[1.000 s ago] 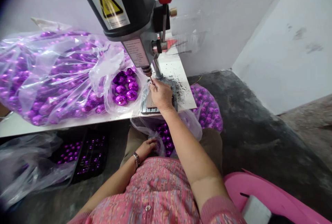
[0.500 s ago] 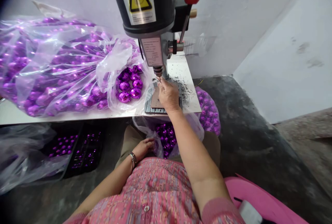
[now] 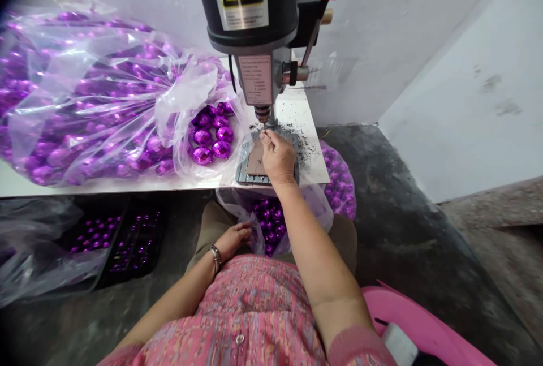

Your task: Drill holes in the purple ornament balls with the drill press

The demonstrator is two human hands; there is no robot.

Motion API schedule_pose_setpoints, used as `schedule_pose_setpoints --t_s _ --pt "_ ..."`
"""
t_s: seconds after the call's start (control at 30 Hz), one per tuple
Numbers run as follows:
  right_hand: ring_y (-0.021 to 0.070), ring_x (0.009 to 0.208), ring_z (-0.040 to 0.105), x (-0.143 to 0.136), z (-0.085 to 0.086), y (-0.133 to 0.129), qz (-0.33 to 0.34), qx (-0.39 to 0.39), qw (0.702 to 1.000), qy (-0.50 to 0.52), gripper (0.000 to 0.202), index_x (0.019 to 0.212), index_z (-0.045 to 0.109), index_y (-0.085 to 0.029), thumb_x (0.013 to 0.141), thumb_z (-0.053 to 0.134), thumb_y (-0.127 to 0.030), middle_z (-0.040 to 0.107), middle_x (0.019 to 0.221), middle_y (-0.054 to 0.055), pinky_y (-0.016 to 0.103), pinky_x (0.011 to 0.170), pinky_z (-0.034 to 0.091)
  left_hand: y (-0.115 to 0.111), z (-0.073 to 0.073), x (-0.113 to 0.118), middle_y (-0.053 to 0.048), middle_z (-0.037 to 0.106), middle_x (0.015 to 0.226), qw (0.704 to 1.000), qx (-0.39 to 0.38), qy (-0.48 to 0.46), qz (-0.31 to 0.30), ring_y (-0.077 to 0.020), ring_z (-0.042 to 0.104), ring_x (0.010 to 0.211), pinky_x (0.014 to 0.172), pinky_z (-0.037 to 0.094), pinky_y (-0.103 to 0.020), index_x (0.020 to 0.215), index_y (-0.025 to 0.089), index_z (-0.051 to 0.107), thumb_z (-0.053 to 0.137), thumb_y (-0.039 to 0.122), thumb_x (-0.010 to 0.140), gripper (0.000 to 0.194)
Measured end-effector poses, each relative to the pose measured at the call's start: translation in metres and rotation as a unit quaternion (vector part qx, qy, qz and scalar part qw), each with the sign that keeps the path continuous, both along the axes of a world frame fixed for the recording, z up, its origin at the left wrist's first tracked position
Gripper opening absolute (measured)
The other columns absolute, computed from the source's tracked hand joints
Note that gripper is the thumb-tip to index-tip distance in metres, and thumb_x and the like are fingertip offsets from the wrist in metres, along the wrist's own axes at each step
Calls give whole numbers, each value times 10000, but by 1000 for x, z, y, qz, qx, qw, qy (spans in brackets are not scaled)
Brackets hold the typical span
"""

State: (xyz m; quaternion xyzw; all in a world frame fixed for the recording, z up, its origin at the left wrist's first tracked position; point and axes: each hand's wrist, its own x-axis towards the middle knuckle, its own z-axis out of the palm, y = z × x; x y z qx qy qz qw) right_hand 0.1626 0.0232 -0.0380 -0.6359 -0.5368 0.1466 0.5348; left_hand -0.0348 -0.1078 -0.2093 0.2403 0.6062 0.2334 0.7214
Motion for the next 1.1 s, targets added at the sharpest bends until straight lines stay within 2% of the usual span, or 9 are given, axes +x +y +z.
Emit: schedule_pose_setpoints --t_s 0.1,0.33,0.67,0.8,0.93,1.1 --pt "91 852 584 1 3 1 -5 -6 1000 -3 478 1020 716 -172 930 437 -549 695 907 54 228 886 463 0 3 1 -32 670 773 1000 -1 -4 3 -93 599 616 625 469 -223 1175 92 650 745 153 773 417" --pt "120 889 578 2 0 -3 -16 -22 1000 -6 405 998 707 -155 892 515 -497 693 908 67 268 953 446 0 3 1 -19 665 753 1000 -7 0 1 -89 596 601 617 471 -217 1182 93 641 676 113 812 372" --pt "107 893 584 -2 5 -9 -9 -48 997 64 364 1003 700 -158 855 543 -451 689 942 64 255 945 465 1 4 1 -18 661 733 1000 -4 -16 4 -98 603 621 608 463 -218 1192 87 649 755 157 765 445" --pt "64 793 588 -8 5 -9 7 -71 989 132 400 1096 672 -148 859 510 -428 696 969 61 201 819 484 0 6 1 -8 645 707 1000 -4 -19 7 -102 599 613 597 457 -221 1184 80 647 730 139 774 423" --pt "26 663 558 -13 2 -8 19 -92 976 199 470 1127 645 -130 849 516 -486 695 966 59 158 667 450 -1 7 0 -20 669 762 1000 -4 -17 10 -94 603 621 609 465 -220 1139 96 655 704 136 798 347" --pt "5 622 521 -15 6 -10 12 -88 965 248 504 1082 637 -128 839 531 -556 689 939 43 148 654 430 -1 7 1 -13 668 750 1000 -6 -16 12 -86 594 608 605 462 -213 1121 103 656 706 132 797 330"
